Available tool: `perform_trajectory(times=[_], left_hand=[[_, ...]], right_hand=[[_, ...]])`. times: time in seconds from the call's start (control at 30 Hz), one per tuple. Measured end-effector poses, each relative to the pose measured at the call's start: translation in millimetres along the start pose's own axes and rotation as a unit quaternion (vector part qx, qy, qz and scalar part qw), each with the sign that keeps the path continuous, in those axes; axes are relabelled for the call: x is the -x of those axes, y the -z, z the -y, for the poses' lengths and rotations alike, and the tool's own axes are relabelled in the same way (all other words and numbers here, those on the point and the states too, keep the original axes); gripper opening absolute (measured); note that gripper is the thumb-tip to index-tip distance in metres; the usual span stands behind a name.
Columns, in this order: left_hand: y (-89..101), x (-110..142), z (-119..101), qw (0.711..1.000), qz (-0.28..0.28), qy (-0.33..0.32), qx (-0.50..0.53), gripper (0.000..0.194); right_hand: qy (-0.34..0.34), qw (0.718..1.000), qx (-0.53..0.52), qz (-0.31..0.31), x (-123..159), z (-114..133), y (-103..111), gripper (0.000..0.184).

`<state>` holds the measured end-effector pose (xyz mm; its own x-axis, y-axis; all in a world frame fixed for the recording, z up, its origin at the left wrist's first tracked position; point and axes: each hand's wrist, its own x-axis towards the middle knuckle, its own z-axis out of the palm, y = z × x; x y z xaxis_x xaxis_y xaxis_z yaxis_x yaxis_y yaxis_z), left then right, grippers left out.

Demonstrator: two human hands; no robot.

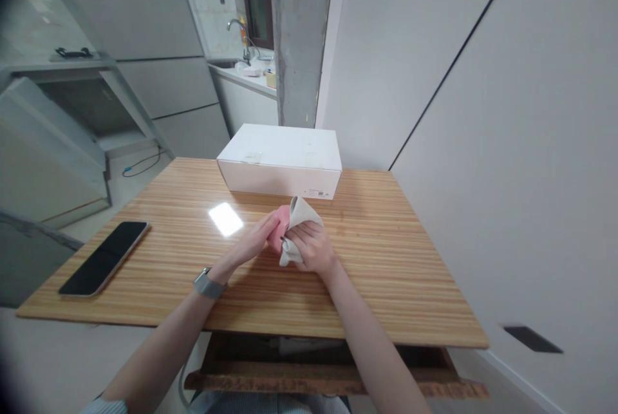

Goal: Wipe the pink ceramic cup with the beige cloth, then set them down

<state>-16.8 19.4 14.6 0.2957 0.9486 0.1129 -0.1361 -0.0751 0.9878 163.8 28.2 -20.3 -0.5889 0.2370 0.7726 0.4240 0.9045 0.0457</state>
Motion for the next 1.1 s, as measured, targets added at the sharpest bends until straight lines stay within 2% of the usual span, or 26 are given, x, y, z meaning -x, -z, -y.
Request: perform_trajectory(times=[0.1,0.2,0.3,0.4,0.47,0.53,0.6,0.73,0.9,1.0,1.1], left_hand=[[-4.5,5,-2,0.999,0.026,-0.032,0.014,0.043],[-6.5,9,0,0.994,0.063,-0.027,0.081,0.042],[-6.7,8,5,0.985,0.074,0.007,0.157,0.039],[-6.5,4,11,0.971,0.013,0.049,0.234,0.028],[-5.8,1,13,0.962,-0.043,0.072,0.261,0.031],[-4.3,-1,14,0.967,-0.072,0.085,0.23,0.036],[-2.2,-1,15,0.982,-0.072,0.082,0.154,0.034],[0.2,-1,18,0.994,-0.06,0.068,0.066,0.031],[1.0,0,16,0.999,-0.029,0.045,0.001,0.041],[1.4,3,10,0.999,0.004,0.018,-0.038,0.044],[-0.2,6,4,0.999,0.035,0.003,-0.011,0.04]], right_hand=[[-0.049,0.998,0.009,-0.03,0,-2,2,0.035],[-0.102,0.992,0.002,-0.078,0,-1,1,0.038],[-0.094,0.991,0.01,-0.093,0,2,1,0.042],[-0.038,0.997,0.034,-0.063,-3,8,1,0.043],[0.005,0.998,0.047,-0.039,-6,14,0,0.041],[0.032,0.998,0.051,-0.025,-9,18,-2,0.04],[0.036,0.998,0.048,-0.026,-9,19,-2,0.039],[0.028,0.999,0.033,-0.027,-4,15,-1,0.038],[0.013,1.0,0.024,-0.016,-2,11,3,0.039],[-0.017,0.999,0.023,-0.04,-6,13,3,0.043],[-0.086,0.991,0.013,-0.104,-9,15,1,0.047]])
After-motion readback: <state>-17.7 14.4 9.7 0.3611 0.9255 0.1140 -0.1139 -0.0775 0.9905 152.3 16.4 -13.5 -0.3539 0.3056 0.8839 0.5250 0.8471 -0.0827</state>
